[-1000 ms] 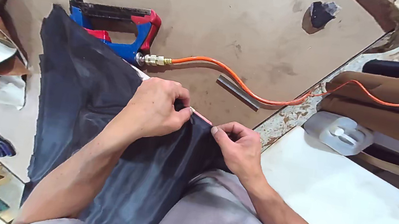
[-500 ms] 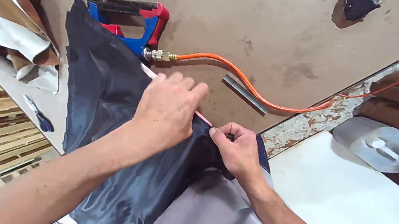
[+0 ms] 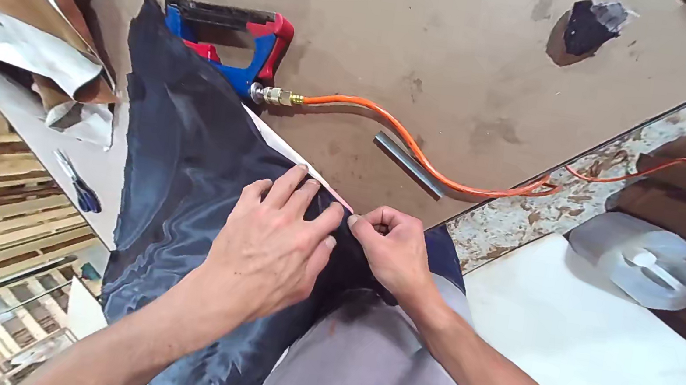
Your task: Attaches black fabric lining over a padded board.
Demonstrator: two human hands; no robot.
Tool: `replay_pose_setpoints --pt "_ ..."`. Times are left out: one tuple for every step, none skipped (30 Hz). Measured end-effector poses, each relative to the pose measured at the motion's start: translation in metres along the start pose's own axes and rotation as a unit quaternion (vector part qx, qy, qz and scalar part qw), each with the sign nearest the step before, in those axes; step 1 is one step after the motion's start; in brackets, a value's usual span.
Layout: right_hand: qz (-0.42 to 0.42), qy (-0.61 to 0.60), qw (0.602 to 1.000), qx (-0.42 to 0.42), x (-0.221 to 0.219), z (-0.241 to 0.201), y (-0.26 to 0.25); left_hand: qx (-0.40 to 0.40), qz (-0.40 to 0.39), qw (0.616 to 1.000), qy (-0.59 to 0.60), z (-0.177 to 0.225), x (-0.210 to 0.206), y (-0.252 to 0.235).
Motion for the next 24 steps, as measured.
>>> replay_pose_setpoints --pt "-0.001 0.004 1.000 -0.001 0.000 0.000 0.000 0.000 -0.017 1.000 -0.001 0.001 -0.001 0.003" --pt "-0.004 0.008 1.000 -0.004 0.001 0.000 0.000 0.001 -0.030 1.000 0.000 0.002 -0.001 0.005" --pt "-0.009 0.011 1.000 -0.009 0.002 0.000 0.001 0.003 -0.040 0.999 0.000 0.003 -0.001 0.006" --pt "-0.016 0.015 1.000 -0.014 0.003 0.000 0.002 0.004 -0.047 0.999 0.001 0.004 -0.001 0.007" --pt "-0.022 0.018 0.999 -0.016 0.003 -0.001 0.002 0.004 -0.050 0.999 0.002 0.006 -0.002 0.008" --pt "-0.027 0.022 0.999 -0.018 0.004 -0.001 0.002 0.003 -0.052 0.999 0.002 0.007 -0.002 0.008" --pt "-0.028 0.022 0.999 -0.017 0.004 0.000 0.002 0.002 -0.056 0.998 0.000 0.008 -0.003 0.007" --pt "-0.027 0.020 0.999 -0.014 0.005 0.000 0.003 0.002 -0.061 0.998 -0.003 0.008 -0.005 0.007" --pt "-0.024 0.016 1.000 -0.008 0.004 0.001 0.003 0.002 -0.068 0.998 -0.007 0.009 -0.006 0.007" --pt "-0.023 0.015 1.000 -0.003 0.004 0.002 0.003 0.001 -0.072 0.997 -0.010 0.009 -0.007 0.007" --pt "-0.023 0.022 0.999 0.003 0.003 0.003 0.005 -0.002 -0.071 0.997 -0.012 0.009 -0.009 0.009" --pt "-0.024 0.042 0.999 0.012 0.004 0.004 0.008 -0.006 -0.069 0.998 -0.010 0.010 -0.010 0.011" --pt "-0.024 0.077 0.996 0.034 0.008 0.002 0.008 -0.007 -0.059 0.998 -0.009 0.010 -0.010 0.011" --pt "-0.019 0.118 0.991 0.064 0.015 0.000 0.009 -0.006 -0.050 0.999 -0.007 0.009 -0.011 0.010" --pt "-0.008 0.154 0.983 0.099 0.025 -0.003 0.013 -0.004 -0.045 0.999 -0.003 0.010 -0.012 0.011" --pt "0.016 0.184 0.972 0.142 0.039 -0.010 0.018 -0.004 -0.041 0.999 0.003 0.010 -0.013 0.012" --pt "0.051 0.218 0.955 0.196 0.058 -0.024 0.020 -0.006 -0.030 0.999 0.011 0.011 -0.012 0.009" --pt "0.083 0.253 0.930 0.253 0.075 -0.043 0.017 -0.004 -0.024 1.000 0.018 0.011 -0.010 0.006" --pt "0.101 0.289 0.902 0.305 0.086 -0.064 0.009 0.003 -0.033 0.999 0.027 0.011 -0.008 0.005" --pt "0.098 0.331 0.874 0.342 0.086 -0.085 -0.004 0.013 -0.048 0.998 0.043 0.012 -0.007 0.006" --pt "0.074 0.372 0.843 0.381 0.074 -0.108 -0.025 0.023 -0.052 0.997 0.055 0.010 -0.006 0.007" --pt "0.036 0.406 0.813 0.416 0.050 -0.130 -0.045 0.028 -0.045 0.997 0.059 0.011 -0.005 0.008" --pt "-0.003 0.432 0.781 0.451 0.017 -0.151 -0.066 0.030 -0.044 0.997 0.059 0.011 -0.004 0.008" --pt "-0.042 0.456 0.749 0.480 -0.022 -0.168 -0.085 0.028 -0.057 0.996 0.056 0.012 -0.001 0.008"
Point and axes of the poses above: each hand's wrist, its own y-axis away from the middle knuckle, its own x-axis out of the back of the hand, z = x × y, the point moved 3 cm from there along -y, towards the middle knuckle, and after that the axes turned 3 degrees about z, right-handed, at the moved point
